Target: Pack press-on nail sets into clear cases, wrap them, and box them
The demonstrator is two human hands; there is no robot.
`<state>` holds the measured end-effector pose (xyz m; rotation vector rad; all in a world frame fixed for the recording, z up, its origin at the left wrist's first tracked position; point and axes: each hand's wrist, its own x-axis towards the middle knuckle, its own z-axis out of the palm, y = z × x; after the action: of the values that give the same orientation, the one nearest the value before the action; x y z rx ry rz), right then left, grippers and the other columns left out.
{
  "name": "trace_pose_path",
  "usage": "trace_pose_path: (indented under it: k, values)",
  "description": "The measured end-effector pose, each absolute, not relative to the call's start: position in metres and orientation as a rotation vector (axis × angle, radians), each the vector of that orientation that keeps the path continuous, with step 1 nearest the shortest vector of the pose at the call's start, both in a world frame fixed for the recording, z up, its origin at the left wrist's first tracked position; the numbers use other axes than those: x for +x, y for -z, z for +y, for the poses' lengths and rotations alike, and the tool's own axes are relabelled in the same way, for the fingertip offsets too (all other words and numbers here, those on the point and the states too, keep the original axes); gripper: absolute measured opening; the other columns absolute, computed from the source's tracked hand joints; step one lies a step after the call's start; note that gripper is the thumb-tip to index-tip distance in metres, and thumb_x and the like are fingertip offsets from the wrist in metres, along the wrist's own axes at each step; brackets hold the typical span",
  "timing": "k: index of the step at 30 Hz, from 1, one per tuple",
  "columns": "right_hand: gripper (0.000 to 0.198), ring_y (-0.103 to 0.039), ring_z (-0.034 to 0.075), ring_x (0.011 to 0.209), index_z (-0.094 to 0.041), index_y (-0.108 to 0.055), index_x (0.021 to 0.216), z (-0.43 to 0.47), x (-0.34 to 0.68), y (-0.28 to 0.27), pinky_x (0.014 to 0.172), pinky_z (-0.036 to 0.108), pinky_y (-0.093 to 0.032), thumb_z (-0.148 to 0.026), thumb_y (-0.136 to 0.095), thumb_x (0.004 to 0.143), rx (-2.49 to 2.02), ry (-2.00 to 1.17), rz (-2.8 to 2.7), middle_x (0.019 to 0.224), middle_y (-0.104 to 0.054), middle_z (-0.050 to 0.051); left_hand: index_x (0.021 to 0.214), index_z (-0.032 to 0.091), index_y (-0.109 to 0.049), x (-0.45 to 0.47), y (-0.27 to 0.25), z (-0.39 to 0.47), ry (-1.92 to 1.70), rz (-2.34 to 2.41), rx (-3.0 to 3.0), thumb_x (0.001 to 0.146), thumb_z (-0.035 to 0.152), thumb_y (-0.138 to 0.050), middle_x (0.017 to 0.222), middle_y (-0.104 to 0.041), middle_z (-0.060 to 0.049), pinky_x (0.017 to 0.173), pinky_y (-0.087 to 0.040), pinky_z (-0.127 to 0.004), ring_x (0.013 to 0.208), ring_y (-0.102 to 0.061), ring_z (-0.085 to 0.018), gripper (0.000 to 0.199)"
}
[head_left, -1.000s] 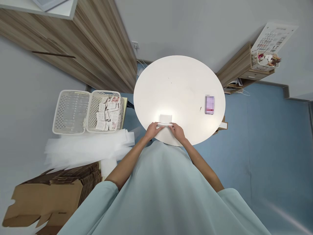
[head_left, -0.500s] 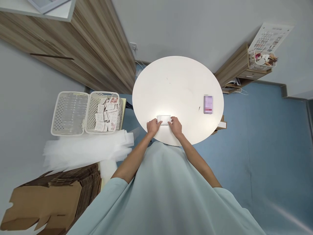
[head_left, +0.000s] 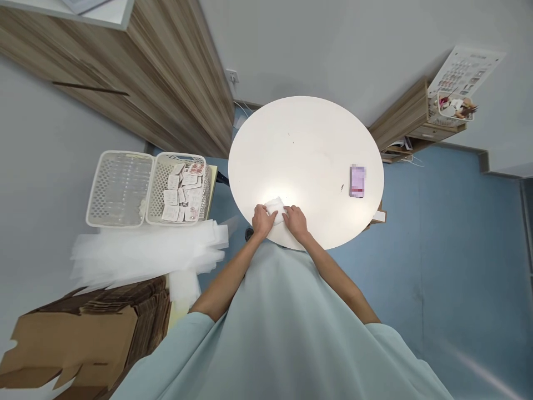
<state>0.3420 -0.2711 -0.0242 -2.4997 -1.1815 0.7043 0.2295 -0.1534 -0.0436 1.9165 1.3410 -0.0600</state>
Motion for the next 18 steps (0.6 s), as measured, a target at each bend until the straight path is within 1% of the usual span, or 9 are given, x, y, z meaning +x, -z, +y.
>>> trace_pose_path:
  k: [4, 6, 9, 12, 15, 18]
  values:
    - [0.025, -0.066, 0.028, 0.104, -0.02, -0.066, 0.128, -0.267, 0.326, 0.024, 0.087, 0.038, -0.053, -0.026, -0.053, 0.107, -2.505, -0.768, -1.08, 0.111, -0.072, 0.012, 0.123, 0.024, -0.053, 0.224, 0.045, -0.151, -0.004, 1.251, 1.917, 0.095, 0.032, -0.069, 0.131, -0.062, -0.012, 0.094, -0.053, -0.041, 0.109, -0.067, -0.026, 0.033]
    - [0.021, -0.067, 0.027, 0.099, -0.019, -0.066, 0.122, -0.26, 0.317, 0.024, 0.084, 0.037, -0.053, -0.025, -0.054, 0.106, -2.493, -0.82, -1.073, 0.107, -0.073, 0.011, 0.127, 0.024, -0.055, 0.217, 0.046, -0.145, -0.037, 1.212, 1.918, 0.095, 0.027, -0.067, 0.13, -0.062, -0.012, 0.097, -0.053, -0.041, 0.111, -0.067, -0.027, 0.034]
    - [0.015, -0.069, 0.028, 0.095, -0.019, -0.067, 0.114, -0.24, 0.304, 0.025, 0.082, 0.037, -0.052, -0.024, -0.055, 0.106, -2.477, -0.871, -1.087, 0.103, -0.074, 0.011, 0.13, 0.025, -0.059, 0.198, 0.048, -0.129, -0.079, 1.217, 1.911, 0.094, 0.024, -0.067, 0.128, -0.063, -0.011, 0.1, -0.053, -0.041, 0.114, -0.066, -0.027, 0.038]
    - [0.012, -0.069, 0.029, 0.095, -0.019, -0.066, 0.109, -0.213, 0.286, 0.027, 0.08, 0.037, -0.051, -0.023, -0.055, 0.105, -2.442, -0.886, -1.131, 0.102, -0.075, 0.012, 0.133, 0.025, -0.061, 0.176, 0.05, -0.11, -0.131, 1.261, 1.906, 0.094, 0.023, -0.066, 0.128, -0.063, -0.012, 0.102, -0.054, -0.042, 0.114, -0.066, -0.027, 0.039]
    - [0.011, -0.07, 0.028, 0.093, -0.019, -0.065, 0.107, -0.191, 0.269, 0.028, 0.078, 0.035, -0.051, -0.022, -0.056, 0.104, -2.42, -0.892, -1.149, 0.1, -0.075, 0.012, 0.135, 0.022, -0.064, 0.158, 0.05, -0.093, -0.192, 1.286, 1.931, 0.096, 0.022, -0.064, 0.127, -0.064, -0.013, 0.106, -0.052, -0.042, 0.115, -0.066, -0.028, 0.039]
    - [0.011, -0.071, 0.028, 0.092, -0.018, -0.065, 0.109, -0.184, 0.261, 0.028, 0.077, 0.035, -0.05, -0.022, -0.056, 0.105, -2.416, -0.892, -1.136, 0.1, -0.076, 0.012, 0.137, 0.02, -0.065, 0.152, 0.05, -0.084, -0.2, 1.283, 1.948, 0.096, 0.023, -0.065, 0.125, -0.064, -0.014, 0.106, -0.052, -0.042, 0.116, -0.066, -0.029, 0.041]
